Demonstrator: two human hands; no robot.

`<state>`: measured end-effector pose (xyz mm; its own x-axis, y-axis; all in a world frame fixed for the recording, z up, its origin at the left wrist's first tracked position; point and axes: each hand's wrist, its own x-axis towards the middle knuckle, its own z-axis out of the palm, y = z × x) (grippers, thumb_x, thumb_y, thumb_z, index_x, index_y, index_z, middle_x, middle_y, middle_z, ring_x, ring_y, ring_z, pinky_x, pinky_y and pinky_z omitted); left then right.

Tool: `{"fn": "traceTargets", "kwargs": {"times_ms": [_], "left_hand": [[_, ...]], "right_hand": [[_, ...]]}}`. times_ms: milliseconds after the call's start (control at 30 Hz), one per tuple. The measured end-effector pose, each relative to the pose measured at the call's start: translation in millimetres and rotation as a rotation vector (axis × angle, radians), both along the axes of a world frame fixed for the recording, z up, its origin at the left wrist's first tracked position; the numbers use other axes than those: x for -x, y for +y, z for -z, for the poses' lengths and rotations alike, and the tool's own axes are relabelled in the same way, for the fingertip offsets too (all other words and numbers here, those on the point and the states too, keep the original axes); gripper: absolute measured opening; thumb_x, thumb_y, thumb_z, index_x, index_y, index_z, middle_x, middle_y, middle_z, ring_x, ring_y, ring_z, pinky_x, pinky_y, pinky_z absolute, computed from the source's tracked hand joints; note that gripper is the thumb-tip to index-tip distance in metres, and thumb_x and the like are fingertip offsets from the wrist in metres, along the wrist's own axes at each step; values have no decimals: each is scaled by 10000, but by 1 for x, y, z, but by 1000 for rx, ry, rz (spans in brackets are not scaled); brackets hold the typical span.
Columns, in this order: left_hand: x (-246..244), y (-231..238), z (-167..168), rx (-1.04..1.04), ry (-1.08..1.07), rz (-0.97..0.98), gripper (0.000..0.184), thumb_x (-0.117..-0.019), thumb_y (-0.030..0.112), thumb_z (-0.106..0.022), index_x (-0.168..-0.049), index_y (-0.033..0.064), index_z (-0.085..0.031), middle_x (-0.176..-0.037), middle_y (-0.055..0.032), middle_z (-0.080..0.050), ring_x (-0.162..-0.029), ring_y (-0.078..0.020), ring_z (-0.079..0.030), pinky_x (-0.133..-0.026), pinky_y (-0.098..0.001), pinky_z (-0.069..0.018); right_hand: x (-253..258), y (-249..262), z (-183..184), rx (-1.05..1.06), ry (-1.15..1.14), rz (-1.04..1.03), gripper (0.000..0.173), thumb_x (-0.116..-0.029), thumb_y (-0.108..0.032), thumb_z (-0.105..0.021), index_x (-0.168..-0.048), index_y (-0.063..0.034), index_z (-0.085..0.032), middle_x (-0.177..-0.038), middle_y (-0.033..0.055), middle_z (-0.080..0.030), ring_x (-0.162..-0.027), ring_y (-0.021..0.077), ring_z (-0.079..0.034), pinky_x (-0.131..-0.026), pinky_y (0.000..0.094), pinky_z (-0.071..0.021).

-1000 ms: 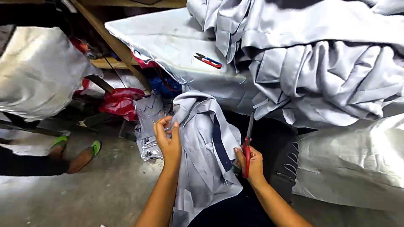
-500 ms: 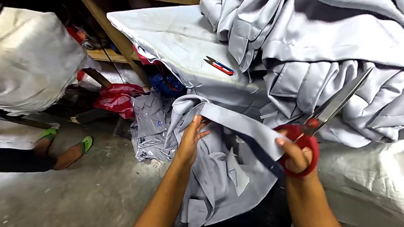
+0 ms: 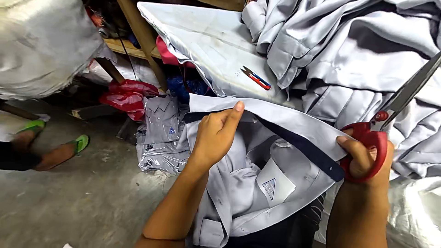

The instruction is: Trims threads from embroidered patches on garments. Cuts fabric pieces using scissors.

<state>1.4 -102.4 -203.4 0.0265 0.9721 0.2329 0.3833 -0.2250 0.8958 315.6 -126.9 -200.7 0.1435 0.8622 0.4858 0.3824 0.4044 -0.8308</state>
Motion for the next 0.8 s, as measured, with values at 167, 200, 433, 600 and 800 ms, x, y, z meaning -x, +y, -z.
{"fn": "traceTargets", "kwargs": {"times_ms": [167, 200, 433, 600, 800], "left_hand": [[-15, -3, 21, 114, -672, 201, 667, -1071, 510, -401, -1603, 118, -308, -1520, -68, -502, -1222, -150, -618, -1018, -344, -524], [-22, -4, 30, 229, -849, 204, 675, -1050, 533, -444, -1613, 201, -279, -1471, -36, -552, -1162, -150, -650, -973, -340, -546], [-22, -11, 69, 712, -1269, -80, 214, -1070, 114, -351, -1198, 79, -518, -955, -67, -680, -877, -161, -689, -826, -345, -573], [-12, -25, 75, 659, -1295, -179, 236, -1101, 152, -315, -1260, 75, -472, -975, -75, -687, -893, -168, -707, -833, -343, -589], [-6, -35, 83, 626, -1286, -230, 237, -1103, 150, -298, -1149, 73, -518, -886, -71, -697, -826, -159, -715, -805, -333, -601]], "right_hand": [[27, -20, -6, 54, -185, -373, 63, -930, -229, -706, -928, -166, -709, -788, -181, -667, -698, -129, -593, -618, 86, -515], [42, -21, -8, 55, -241, -525, 139, -946, -253, -693, -927, -116, -678, -775, -130, -645, -710, -134, -562, -636, 67, -476], [135, 55, -28, 264, -622, -289, 348, -848, -316, -802, -993, -20, -691, -745, 107, -662, -692, 265, -658, -627, 501, -529], [190, 147, -47, 416, -785, -200, 385, -983, -256, -670, -1219, 46, -633, -1119, 256, -680, -1096, 431, -656, -895, 621, -507], [202, 187, -57, 410, -842, -126, 330, -984, -179, -651, -1183, 83, -650, -1226, 276, -634, -1174, 432, -619, -919, 598, -505]]}}
